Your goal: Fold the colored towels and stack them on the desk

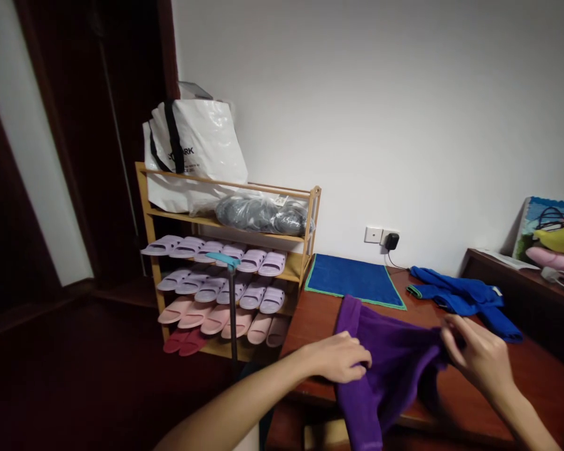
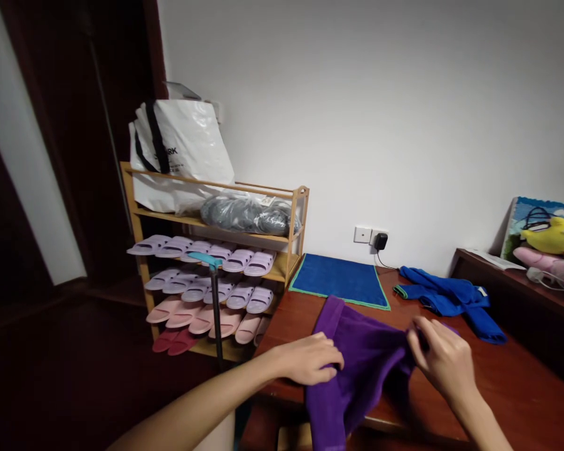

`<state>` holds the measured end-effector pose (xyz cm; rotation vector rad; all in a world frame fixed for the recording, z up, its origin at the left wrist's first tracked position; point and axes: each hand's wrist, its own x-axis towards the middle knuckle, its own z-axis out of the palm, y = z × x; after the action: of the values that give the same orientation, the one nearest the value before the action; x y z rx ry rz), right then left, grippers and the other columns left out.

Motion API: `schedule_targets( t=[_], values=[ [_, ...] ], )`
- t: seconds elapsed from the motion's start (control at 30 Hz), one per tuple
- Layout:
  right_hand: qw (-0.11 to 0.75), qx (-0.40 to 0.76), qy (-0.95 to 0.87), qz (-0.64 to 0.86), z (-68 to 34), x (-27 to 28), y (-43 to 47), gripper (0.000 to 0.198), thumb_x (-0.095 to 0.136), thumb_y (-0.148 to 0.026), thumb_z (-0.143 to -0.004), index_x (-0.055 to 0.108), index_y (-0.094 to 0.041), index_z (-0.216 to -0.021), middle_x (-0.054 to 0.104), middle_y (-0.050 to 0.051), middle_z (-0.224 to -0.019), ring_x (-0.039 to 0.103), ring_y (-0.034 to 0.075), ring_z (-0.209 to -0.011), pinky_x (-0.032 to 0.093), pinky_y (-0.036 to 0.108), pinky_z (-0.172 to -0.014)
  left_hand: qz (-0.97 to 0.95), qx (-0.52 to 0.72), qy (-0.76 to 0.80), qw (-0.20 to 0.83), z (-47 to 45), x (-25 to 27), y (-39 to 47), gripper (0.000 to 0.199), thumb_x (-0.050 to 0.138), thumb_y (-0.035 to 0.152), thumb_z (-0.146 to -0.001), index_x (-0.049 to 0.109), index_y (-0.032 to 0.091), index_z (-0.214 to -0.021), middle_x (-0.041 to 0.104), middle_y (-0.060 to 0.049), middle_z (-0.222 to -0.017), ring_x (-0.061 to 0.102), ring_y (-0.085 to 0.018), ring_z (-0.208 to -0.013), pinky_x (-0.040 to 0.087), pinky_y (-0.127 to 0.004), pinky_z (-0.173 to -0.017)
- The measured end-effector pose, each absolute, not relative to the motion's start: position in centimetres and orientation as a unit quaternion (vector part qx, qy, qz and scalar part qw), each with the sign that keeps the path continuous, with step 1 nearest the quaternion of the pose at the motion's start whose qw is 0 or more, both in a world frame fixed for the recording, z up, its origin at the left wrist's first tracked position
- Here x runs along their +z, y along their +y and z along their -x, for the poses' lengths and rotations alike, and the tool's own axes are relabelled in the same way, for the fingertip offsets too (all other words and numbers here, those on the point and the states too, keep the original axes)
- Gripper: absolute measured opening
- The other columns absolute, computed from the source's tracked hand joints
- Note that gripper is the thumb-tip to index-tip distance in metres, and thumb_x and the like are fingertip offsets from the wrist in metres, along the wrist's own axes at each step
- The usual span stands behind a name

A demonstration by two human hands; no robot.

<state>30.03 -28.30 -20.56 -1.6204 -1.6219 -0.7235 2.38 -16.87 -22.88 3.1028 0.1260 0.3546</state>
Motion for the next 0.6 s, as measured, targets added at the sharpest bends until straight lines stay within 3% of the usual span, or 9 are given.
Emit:
schedule_targets(
  t=[0.07, 0.2, 0.37, 0.47, 0.53, 0.6],
  values=[
    [0.304, -0.301, -0.637, 0.641, -33.0, -23.4, -29.7, 0.028, 0.047, -0.043, -0.083, 0.062, -0.019, -0.088, 0.068, 0.007, -0.083, 0.064, 0.02, -0.071, 0.045, 0.029, -0.064, -0.99, 0.116, 0.067, 0.05, 0.5, -22.6, -15.3, 0.015, 0.049, 0.025, -0.089, 0.062, 0.024, -0.097, 0.067, -0.001, -0.081, 0.059, -0.019, -0.077, 0.036, -0.031, -0.081],
    [0.21, -0.187, -0.604, 0.745, -38.3, -29.9, -31.6, 0.039, 0.041, -0.054, -0.082, 0.065, -0.024, -0.088, 0.07, 0.009, -0.09, 0.066, 0.027, -0.081, 0.05, 0.036, -0.065, -0.976, 0.125, 0.153, 0.096, 6.5, -21.7, -13.2, 0.029, 0.045, 0.027, -0.091, 0.06, 0.023, -0.066, 0.062, 0.003, -0.062, 0.056, -0.018, -0.067, 0.031, -0.034, -0.085],
    [0.195, -0.056, -0.59, 0.782, -40.0, -30.0, -30.6, 0.038, 0.042, -0.057, -0.082, 0.065, -0.029, -0.092, 0.068, 0.006, -0.1, 0.064, 0.026, -0.092, 0.051, 0.038, -0.077, -0.952, 0.194, 0.233, 0.041, 7.7, -19.6, -13.1, 0.041, 0.04, 0.03, -0.094, 0.055, 0.019, -0.057, 0.057, -0.001, -0.061, 0.055, -0.019, -0.066, 0.032, -0.038, -0.087],
    [0.219, -0.077, -0.6, 0.766, -38.5, -28.6, -28.2, 0.051, 0.042, -0.06, -0.081, 0.06, -0.023, -0.112, 0.061, 0.009, -0.119, 0.056, 0.026, -0.109, 0.045, 0.042, -0.093, -0.954, 0.204, 0.221, 0.011, 5.1, -19.9, -14.5, 0.033, 0.039, 0.029, -0.095, 0.062, 0.018, -0.073, 0.062, -0.005, -0.077, 0.058, -0.021, -0.08, 0.034, -0.038, -0.088],
    [0.208, -0.05, -0.61, 0.763, -37.0, -29.0, -26.8, 0.061, 0.04, -0.062, -0.081, 0.048, -0.025, -0.129, 0.05, 0.008, -0.134, 0.047, 0.027, -0.121, 0.04, 0.049, -0.097, -0.965, 0.179, 0.191, 0.025, 3.2, -21.5, -15.1, 0.025, 0.043, 0.033, -0.093, 0.063, 0.02, -0.1, 0.064, -0.008, -0.101, 0.057, -0.024, -0.098, 0.035, -0.039, -0.091],
    [0.181, -0.013, -0.606, 0.775, -35.7, -30.4, -26.0, 0.061, 0.036, -0.062, -0.083, 0.043, -0.03, -0.134, 0.042, 0.005, -0.14, 0.04, 0.028, -0.128, 0.034, 0.057, -0.1, -0.971, 0.13, 0.193, 0.047, 2.3, -23.7, -15.0, 0.041, 0.044, 0.042, -0.092, 0.051, 0.022, -0.127, 0.052, -0.011, -0.131, 0.046, -0.029, -0.12, 0.033, -0.044, -0.097]
  ],
)
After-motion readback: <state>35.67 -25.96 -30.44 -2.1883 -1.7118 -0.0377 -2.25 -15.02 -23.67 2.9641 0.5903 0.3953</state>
